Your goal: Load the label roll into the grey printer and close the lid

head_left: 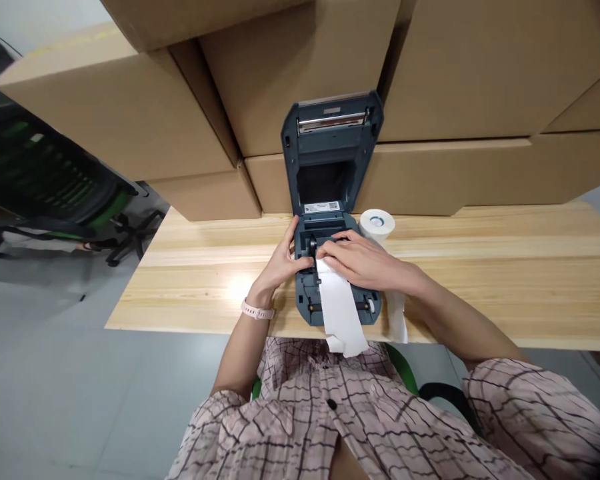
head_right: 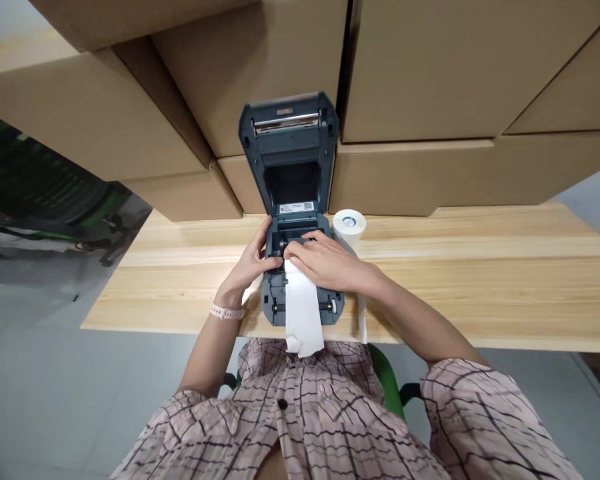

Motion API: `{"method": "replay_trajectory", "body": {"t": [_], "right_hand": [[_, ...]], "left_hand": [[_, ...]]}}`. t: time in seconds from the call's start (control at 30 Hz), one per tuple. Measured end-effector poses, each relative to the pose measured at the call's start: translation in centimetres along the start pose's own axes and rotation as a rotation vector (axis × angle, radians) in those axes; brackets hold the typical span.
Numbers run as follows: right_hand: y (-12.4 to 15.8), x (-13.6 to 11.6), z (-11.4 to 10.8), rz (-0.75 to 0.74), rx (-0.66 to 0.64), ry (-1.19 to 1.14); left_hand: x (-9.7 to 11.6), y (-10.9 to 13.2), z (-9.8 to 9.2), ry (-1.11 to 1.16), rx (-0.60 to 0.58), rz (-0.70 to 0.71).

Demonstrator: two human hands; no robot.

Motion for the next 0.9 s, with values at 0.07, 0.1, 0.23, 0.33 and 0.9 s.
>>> {"method": "replay_trajectory", "body": {"t": [0.07,0.1,0.23,0.33,0.9], "right_hand": [[-0.1,0.2,0.3,-0.014,-0.021,-0.01],[-0.1,0.2,0.3,-0.017,-0.027,-0.017],[-0.1,0.7,-0.1,0.01,-0.054,-0.101],[0.6,1.0,-1.9,-0.014,-0.037,-0.312],[19.0,13.2,-4.5,0.568,0.413,-0.697]], "left_hand": [[-0.1,-0.1,0.0,-0.017,-0.013,0.007],[0.0,-0.1,-0.1,-0.024,-0.019,0.018],[0.4,-0.1,-0.7,-0.027,-0.077,0.094],[0.5,0.0,-1.2,-0.029,-0.12,0.117],[0.5,0.3,-1.3,-0.03,-0.131,0.109]]}}
Point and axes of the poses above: each hand's wrist, its own y-axis away from the middle knuckle, its own z-axis out of the palm, x = y × z, the point moved 4 cm from there along -y, towards the middle knuckle, and after that the axes turned 9 degrees about -z, right-handed, at the moved point
